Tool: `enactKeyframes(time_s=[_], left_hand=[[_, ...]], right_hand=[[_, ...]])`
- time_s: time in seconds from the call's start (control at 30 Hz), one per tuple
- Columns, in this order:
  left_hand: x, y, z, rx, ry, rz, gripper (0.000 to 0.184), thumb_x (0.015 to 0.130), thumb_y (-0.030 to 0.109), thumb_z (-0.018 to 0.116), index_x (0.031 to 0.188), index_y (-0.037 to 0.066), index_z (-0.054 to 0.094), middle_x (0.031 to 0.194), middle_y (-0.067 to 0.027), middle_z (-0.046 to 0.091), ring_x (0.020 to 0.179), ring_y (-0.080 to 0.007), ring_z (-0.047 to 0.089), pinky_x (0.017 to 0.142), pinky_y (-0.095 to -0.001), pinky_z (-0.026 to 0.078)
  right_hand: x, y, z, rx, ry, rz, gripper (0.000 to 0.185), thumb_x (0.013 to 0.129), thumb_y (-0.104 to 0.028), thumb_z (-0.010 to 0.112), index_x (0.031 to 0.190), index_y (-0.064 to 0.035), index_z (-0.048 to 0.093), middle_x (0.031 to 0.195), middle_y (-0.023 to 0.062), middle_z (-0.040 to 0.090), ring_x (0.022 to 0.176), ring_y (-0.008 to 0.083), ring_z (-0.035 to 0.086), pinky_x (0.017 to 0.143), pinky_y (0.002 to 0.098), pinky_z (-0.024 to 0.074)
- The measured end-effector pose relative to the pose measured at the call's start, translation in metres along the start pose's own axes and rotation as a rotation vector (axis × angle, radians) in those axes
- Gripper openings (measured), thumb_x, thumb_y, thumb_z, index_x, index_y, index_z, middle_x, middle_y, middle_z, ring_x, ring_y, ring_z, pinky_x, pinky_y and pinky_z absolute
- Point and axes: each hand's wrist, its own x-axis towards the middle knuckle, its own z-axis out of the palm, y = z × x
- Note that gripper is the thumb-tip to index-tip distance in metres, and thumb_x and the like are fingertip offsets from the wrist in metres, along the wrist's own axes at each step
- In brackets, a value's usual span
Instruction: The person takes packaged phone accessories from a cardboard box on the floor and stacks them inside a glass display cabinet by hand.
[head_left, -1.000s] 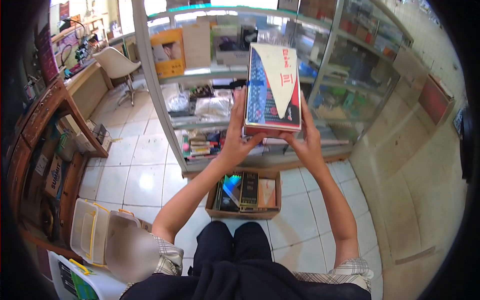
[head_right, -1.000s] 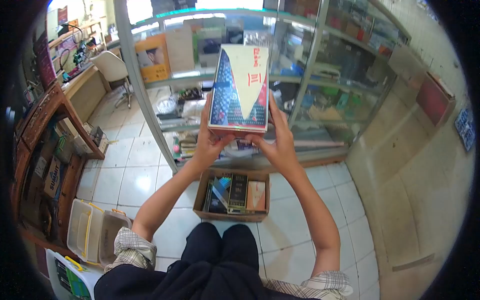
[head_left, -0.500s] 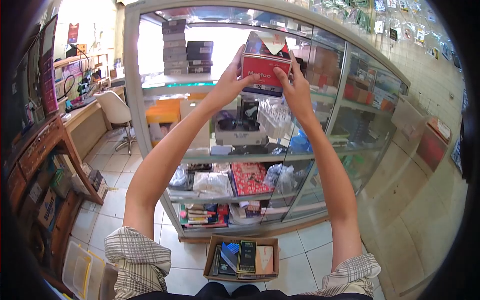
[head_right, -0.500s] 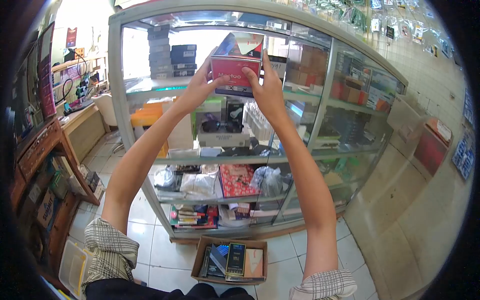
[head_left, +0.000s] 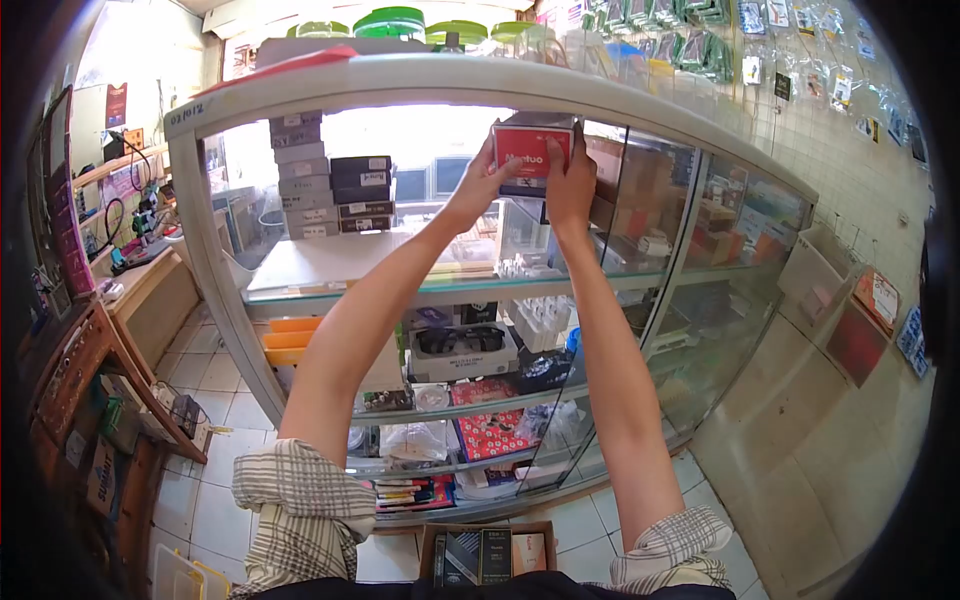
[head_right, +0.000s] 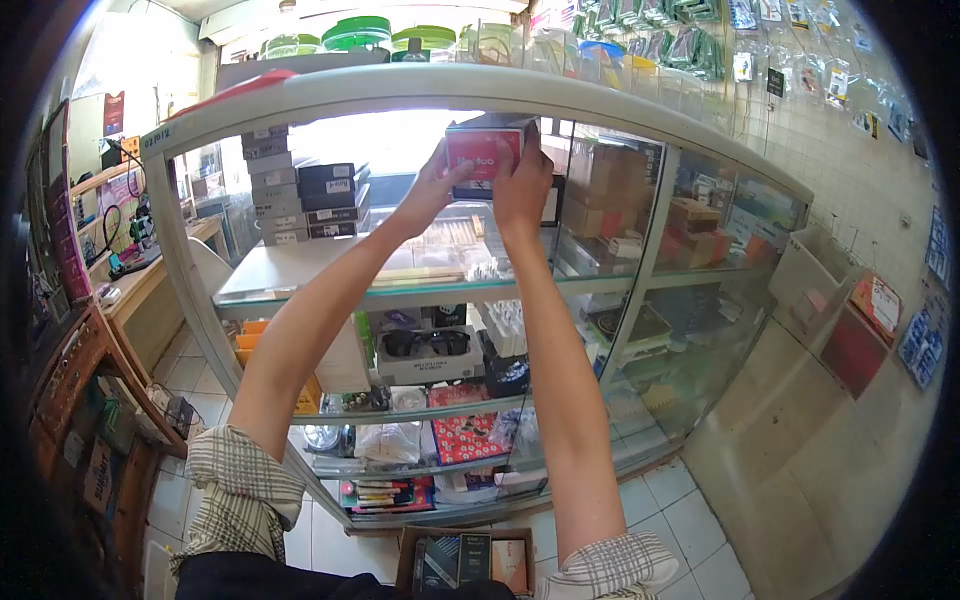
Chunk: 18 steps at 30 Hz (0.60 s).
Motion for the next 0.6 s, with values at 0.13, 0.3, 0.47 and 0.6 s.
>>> enactKeyframes(time_s=[0.13, 0.3, 0.47, 0.6], left_hand=[[0.028, -0.016, 0.015, -0.051, 0.071, -0.072, 0.069, 0.087, 0.017, 0.052, 0.139, 0.010, 0.008, 0.128, -0.0117, 0.039, 0.115, -0.0179, 0.037, 0.097, -0.0320, 0.030], [0.055, -0.040, 0.045, -0.091, 0.104, -0.038, 0.068, 0.085, 0.001, 0.046, 0.140, 0.011, 0.006, 0.131, -0.0160, 0.035, 0.118, -0.0201, 0.036, 0.097, -0.0304, 0.031], [0.066, -0.076, 0.046, 0.241, 0.125, 0.054, 0.068, 0.082, 0.001, 0.047, 0.139, 0.017, 0.014, 0.130, -0.0211, 0.037, 0.113, -0.0327, 0.044, 0.089, -0.0346, 0.038], [0.059, -0.084, 0.030, 0.521, 0.019, 0.030, 0.066, 0.083, 0.008, 0.050, 0.137, 0.026, 0.017, 0.107, -0.0210, 0.055, 0.088, -0.0366, 0.058, 0.075, -0.0398, 0.046]], right_hand=[[0.016, 0.003, 0.004, -0.139, 0.141, -0.066, 0.044, 0.083, -0.019, 0.053, 0.121, -0.0001, 0.042, 0.091, 0.0244, 0.056, 0.088, 0.0389, 0.052, 0.077, 0.0435, 0.0419], [0.016, 0.003, 0.010, -0.560, 0.356, -0.123, 0.045, 0.078, -0.013, 0.056, 0.121, -0.0025, 0.044, 0.106, 0.0209, 0.051, 0.091, 0.0370, 0.051, 0.074, 0.0430, 0.0432], [0.010, 0.036, 0.022, -0.472, 0.237, -0.106, 0.048, 0.074, -0.008, 0.057, 0.120, -0.0035, 0.045, 0.119, 0.0150, 0.043, 0.100, 0.0367, 0.047, 0.071, 0.0432, 0.0447], [0.004, 0.048, 0.029, -0.568, 0.078, -0.049, 0.050, 0.076, -0.007, 0.056, 0.123, -0.0030, 0.041, 0.123, 0.0160, 0.040, 0.106, 0.0371, 0.043, 0.081, 0.0447, 0.0452]])
